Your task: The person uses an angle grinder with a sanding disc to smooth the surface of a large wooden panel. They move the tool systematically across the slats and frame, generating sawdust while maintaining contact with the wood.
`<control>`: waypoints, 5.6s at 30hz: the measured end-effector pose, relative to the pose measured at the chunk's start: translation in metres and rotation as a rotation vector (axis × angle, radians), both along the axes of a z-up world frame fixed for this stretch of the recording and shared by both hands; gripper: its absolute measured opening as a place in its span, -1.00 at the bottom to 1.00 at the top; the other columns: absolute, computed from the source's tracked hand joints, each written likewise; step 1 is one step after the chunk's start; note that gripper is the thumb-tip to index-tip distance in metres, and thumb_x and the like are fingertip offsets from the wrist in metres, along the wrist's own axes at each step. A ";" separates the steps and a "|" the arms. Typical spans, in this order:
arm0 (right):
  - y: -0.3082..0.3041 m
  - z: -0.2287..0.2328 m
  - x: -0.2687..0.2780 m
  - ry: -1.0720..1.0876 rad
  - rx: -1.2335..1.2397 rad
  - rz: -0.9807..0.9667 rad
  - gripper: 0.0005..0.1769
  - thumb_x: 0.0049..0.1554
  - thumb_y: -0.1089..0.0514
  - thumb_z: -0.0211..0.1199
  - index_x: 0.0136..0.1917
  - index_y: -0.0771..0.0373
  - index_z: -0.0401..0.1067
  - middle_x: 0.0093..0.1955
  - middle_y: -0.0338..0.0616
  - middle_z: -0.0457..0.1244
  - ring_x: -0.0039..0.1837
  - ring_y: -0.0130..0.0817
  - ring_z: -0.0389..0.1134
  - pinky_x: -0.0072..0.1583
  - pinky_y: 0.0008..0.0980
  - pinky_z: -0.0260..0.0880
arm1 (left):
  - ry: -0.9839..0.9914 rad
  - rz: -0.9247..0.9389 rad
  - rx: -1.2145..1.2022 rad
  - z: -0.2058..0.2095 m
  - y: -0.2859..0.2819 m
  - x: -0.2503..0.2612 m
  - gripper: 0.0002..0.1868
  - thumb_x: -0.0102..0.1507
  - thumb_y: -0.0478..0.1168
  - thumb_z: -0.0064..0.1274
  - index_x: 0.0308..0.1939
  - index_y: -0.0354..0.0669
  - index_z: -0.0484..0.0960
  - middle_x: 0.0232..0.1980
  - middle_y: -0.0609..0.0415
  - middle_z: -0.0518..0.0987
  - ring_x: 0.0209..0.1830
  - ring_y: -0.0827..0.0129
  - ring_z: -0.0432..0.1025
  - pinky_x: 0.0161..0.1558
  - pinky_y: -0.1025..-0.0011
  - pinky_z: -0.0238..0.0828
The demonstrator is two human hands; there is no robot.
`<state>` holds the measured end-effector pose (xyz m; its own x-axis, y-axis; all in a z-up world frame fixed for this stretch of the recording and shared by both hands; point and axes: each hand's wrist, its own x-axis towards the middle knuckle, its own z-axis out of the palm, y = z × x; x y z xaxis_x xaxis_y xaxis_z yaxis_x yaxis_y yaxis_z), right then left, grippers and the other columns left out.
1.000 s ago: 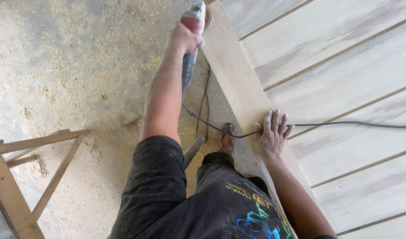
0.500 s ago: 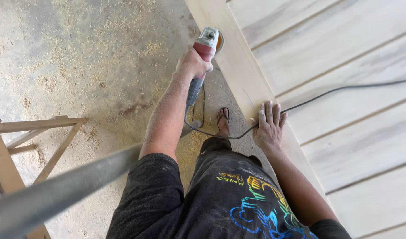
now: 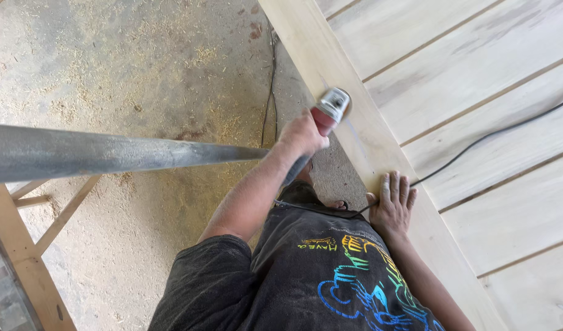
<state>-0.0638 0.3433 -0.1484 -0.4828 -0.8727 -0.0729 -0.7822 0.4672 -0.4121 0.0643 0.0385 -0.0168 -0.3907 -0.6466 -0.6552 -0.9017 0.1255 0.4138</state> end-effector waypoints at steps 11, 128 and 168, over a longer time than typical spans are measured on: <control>0.038 -0.021 0.006 0.053 -0.013 -0.131 -0.12 0.31 -0.29 -0.09 0.62 0.41 0.02 0.72 0.24 -0.16 0.75 0.19 -0.33 0.60 0.28 -0.56 | -0.027 -0.483 0.007 -0.014 0.069 0.006 0.01 0.14 -0.04 0.28 0.41 -0.53 0.02 -0.14 -0.15 0.57 -0.29 0.21 0.56 -0.15 0.29 0.64; 0.076 -0.003 0.007 0.170 0.214 -0.262 -0.14 0.36 -0.40 -0.47 0.73 0.11 -0.30 0.69 0.23 -0.71 0.63 0.13 -0.89 0.43 0.25 -1.01 | 0.234 0.085 -0.211 -0.033 0.008 -0.017 -0.39 -0.07 -0.17 0.38 0.04 -0.30 0.62 -0.08 -0.04 0.69 -0.14 0.30 0.62 -0.07 0.32 0.61; 0.562 0.013 -0.021 -0.159 0.014 -0.509 -0.15 0.35 -0.36 -0.31 0.71 0.13 -0.20 0.77 0.03 -0.40 0.75 -0.06 -0.53 0.61 0.11 -0.72 | -0.026 -0.240 -0.058 0.014 0.585 -0.043 -0.08 -0.01 -0.01 0.30 0.30 -0.27 0.17 0.06 -0.15 0.58 0.00 0.13 0.59 0.09 0.23 0.59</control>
